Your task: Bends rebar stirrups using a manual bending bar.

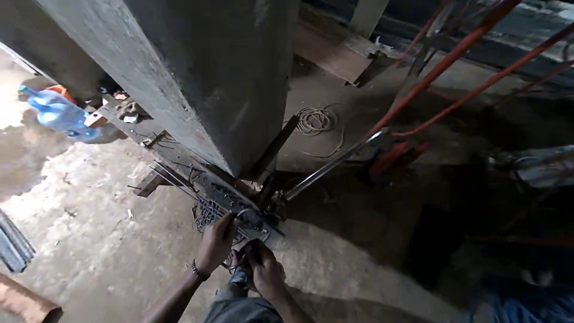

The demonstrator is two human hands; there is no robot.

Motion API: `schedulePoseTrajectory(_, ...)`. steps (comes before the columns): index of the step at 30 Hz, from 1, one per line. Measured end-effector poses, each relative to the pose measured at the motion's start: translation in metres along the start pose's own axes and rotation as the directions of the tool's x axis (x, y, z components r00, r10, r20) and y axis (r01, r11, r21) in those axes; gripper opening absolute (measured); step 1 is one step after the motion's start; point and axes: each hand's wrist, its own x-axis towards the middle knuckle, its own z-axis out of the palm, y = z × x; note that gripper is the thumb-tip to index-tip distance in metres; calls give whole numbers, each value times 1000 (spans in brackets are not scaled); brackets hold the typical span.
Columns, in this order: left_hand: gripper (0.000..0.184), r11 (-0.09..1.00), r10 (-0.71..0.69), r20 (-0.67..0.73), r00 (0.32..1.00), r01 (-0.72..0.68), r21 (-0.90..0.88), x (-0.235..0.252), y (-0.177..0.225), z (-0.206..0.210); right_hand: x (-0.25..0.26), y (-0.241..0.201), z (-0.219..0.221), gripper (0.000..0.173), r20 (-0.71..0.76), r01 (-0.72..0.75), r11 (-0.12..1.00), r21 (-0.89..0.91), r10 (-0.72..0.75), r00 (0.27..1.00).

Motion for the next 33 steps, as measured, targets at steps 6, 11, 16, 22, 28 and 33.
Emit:
schedulePoseTrajectory(6,32,969,-240,120,963,230,91,29,-54,20,32,23,24,34,-262,-399,910,-116,360,896)
schedulePoseTrajectory(11,32,955,-287,135,948,274,112,39,-69,20,53,38,35,38,-339,-485,861,-152,415,844)
schedulePoseTrajectory(16,45,942,-333,345,877,298,151,35,-74,16,55,52,31,39,-435,-532,841,-101,444,783)
schedulePoseTrajectory(22,39,950,-268,267,926,208,232,1,-76,25,36,3,-11,45,-204,-559,653,-511,539,817)
schedulePoseTrajectory(28,38,918,-283,247,927,187,349,-4,-75,23,125,-89,-179,59,-480,-445,286,-849,-64,875)
schedulePoseTrajectory(33,37,870,-228,141,963,137,475,-7,-78,31,261,-65,-298,65,-41,-58,-89,-994,-175,984)
